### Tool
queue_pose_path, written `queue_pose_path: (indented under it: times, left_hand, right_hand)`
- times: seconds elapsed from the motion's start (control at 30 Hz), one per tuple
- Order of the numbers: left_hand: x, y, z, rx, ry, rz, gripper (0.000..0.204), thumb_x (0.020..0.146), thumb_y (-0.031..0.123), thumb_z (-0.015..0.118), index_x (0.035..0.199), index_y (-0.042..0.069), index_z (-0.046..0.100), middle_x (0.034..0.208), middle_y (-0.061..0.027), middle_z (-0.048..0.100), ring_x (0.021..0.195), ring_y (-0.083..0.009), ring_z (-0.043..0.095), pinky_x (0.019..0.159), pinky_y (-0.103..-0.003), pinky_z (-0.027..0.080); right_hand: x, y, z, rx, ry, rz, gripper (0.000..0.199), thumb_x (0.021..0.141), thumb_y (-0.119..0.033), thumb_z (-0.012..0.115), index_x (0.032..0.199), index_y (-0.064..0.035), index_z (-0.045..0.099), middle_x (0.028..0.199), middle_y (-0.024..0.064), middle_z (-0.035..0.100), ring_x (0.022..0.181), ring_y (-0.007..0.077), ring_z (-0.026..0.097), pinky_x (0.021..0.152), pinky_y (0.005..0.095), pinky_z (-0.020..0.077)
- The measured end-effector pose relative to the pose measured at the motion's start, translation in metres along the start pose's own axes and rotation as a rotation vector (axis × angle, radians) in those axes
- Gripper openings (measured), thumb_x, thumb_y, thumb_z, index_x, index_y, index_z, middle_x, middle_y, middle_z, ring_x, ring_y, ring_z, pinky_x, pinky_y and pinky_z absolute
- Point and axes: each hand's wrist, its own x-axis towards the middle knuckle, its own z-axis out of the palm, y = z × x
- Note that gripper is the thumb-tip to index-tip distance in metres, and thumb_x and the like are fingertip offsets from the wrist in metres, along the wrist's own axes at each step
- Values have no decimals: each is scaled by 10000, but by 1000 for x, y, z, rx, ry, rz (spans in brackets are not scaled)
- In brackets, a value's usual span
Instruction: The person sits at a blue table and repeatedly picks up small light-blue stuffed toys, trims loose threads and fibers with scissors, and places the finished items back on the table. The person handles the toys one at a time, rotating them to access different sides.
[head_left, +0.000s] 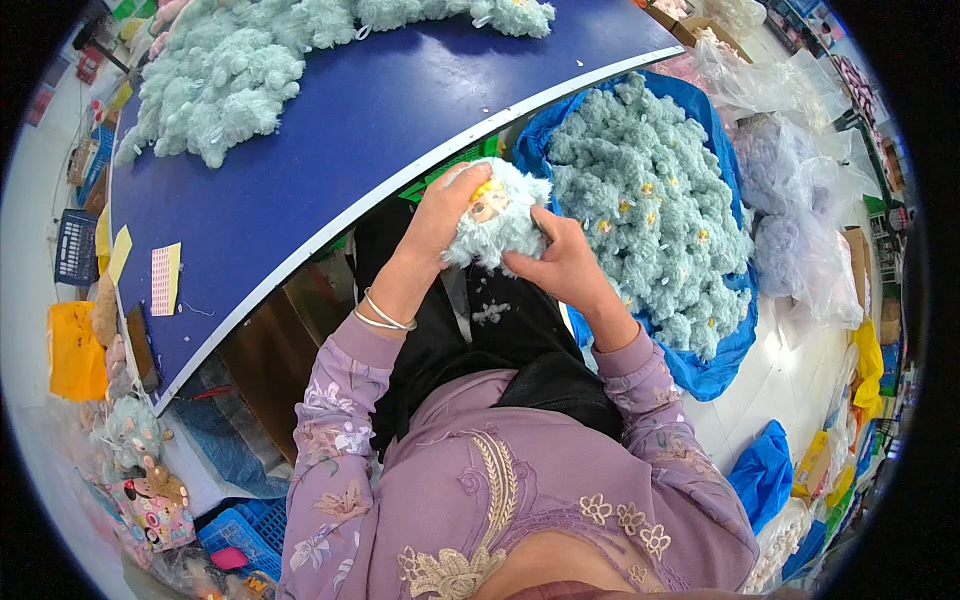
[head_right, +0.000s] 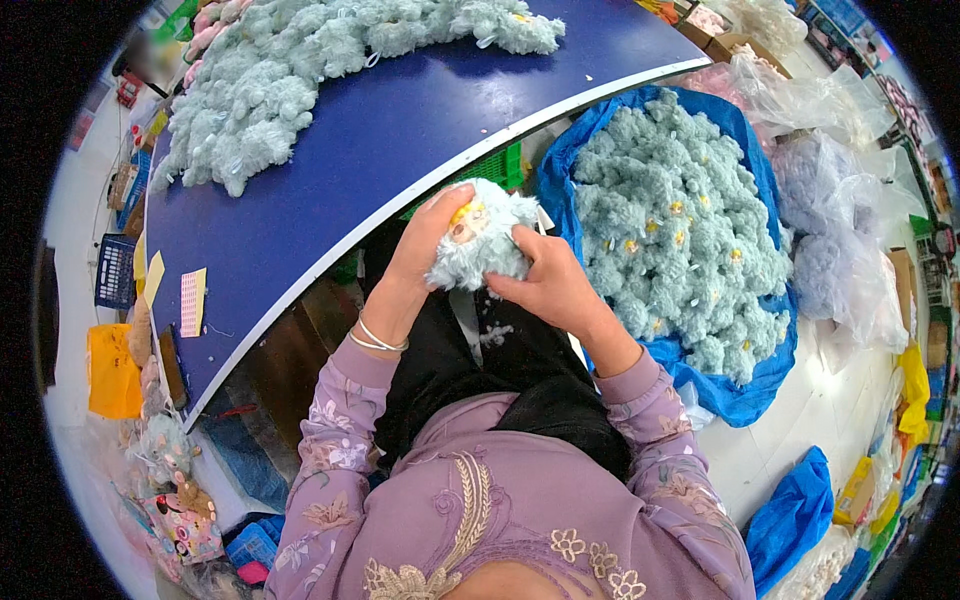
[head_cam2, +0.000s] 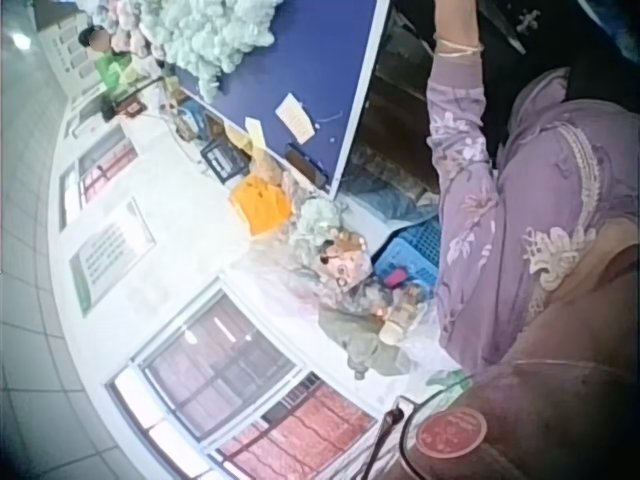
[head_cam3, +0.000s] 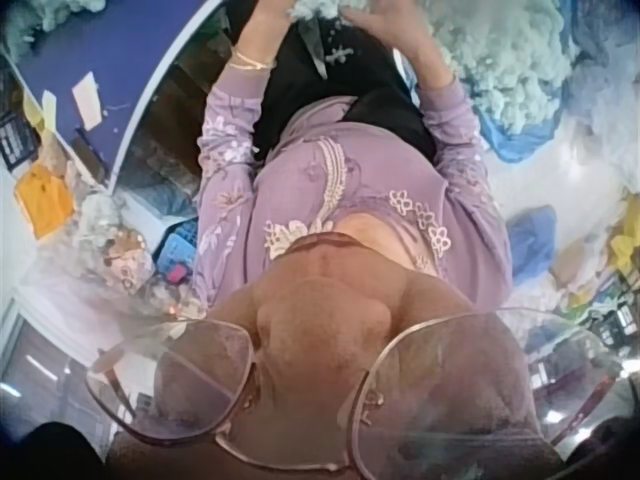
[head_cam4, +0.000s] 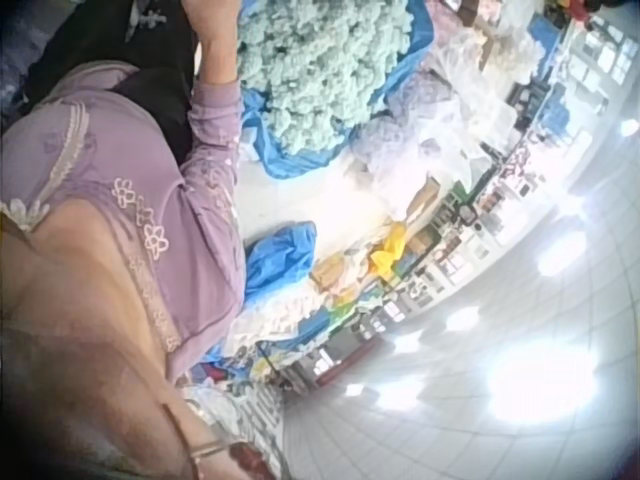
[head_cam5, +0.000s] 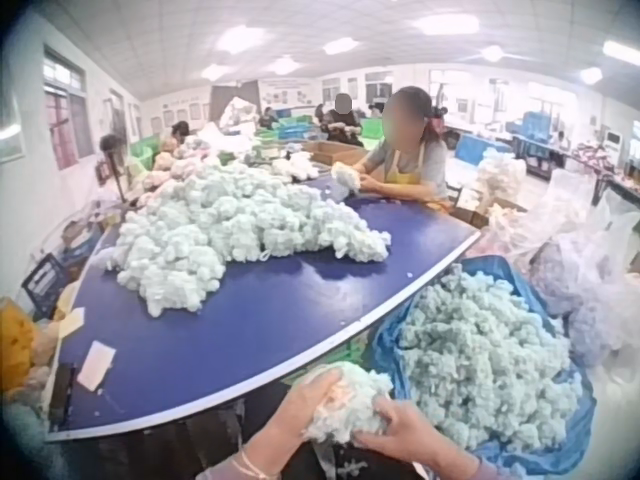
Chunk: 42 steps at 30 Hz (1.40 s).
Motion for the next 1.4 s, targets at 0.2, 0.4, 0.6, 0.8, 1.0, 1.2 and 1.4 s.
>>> queue_pose_path:
  times: [0.2, 0.4, 0.6, 0.8, 1.0, 1.2, 1.4]
  left_hand:
    - [9, -2, -6, 184, -17, 13, 263, 980, 234, 496, 1090, 4, 561, 946, -62, 626, 830, -110, 621, 738, -254, 508]
    - [-7, 17, 1, 729, -78, 634, 293, 920, 191, 589, 1173, 45, 585, 1301, -106, 462, 1175, -189, 466, 998, -313, 392]
    - [-15, 25, 7, 1291, -19, 956, 121, 780, 71, 713, 892, 88, 672, 1225, -79, 584, 1198, -266, 485, 989, -356, 406]
    - [-24, 105, -44, 1322, 78, 527, 291, 814, 152, 699, 1080, 58, 630, 1190, -67, 617, 1152, -208, 540, 946, -349, 445]
    - [-10, 182, -119, 1607, 391, 437, 510, 853, 301, 642, 1303, 82, 543, 1354, -131, 520, 1200, -266, 529, 936, -380, 451]
    - [44, 214, -213, 2102, 977, 517, 643, 753, 461, 679, 1293, 144, 532, 1260, -228, 540, 1171, -376, 527, 958, -461, 431]
    - [21, 164, -157, 1913, 395, 718, 462, 671, 175, 690, 1092, 67, 531, 1188, -202, 509, 1145, -357, 499, 991, -395, 406]
  right_hand:
    - [-3, 6, 1, 143, 46, 95, 386, 711, -92, 722, 1051, 49, 605, 910, 50, 652, 834, 70, 554, 769, 258, 471]
    - [-3, 4, -4, 85, 126, 86, 350, 696, -107, 725, 986, 43, 601, 840, 45, 636, 765, 77, 539, 706, 267, 468]
    - [-3, 1, -3, 36, 98, 53, 362, 696, -124, 722, 997, 47, 613, 817, 63, 646, 751, 99, 575, 699, 274, 483]
    - [-23, 43, -60, -148, 366, 245, 429, 720, -205, 729, 1036, 64, 618, 825, 148, 686, 746, 196, 665, 686, 332, 522]
    - [-58, 105, -141, -244, 562, 453, 599, 788, -320, 741, 1194, 72, 539, 1058, 199, 653, 963, 244, 637, 851, 347, 491]
    - [-31, 85, -103, -141, 389, 292, 324, 845, -215, 682, 1035, 42, 633, 987, 118, 676, 944, 191, 628, 874, 318, 467]
    - [-19, 66, -71, -68, 254, 234, 269, 851, -196, 665, 974, 42, 645, 937, 99, 679, 884, 163, 622, 806, 299, 476]
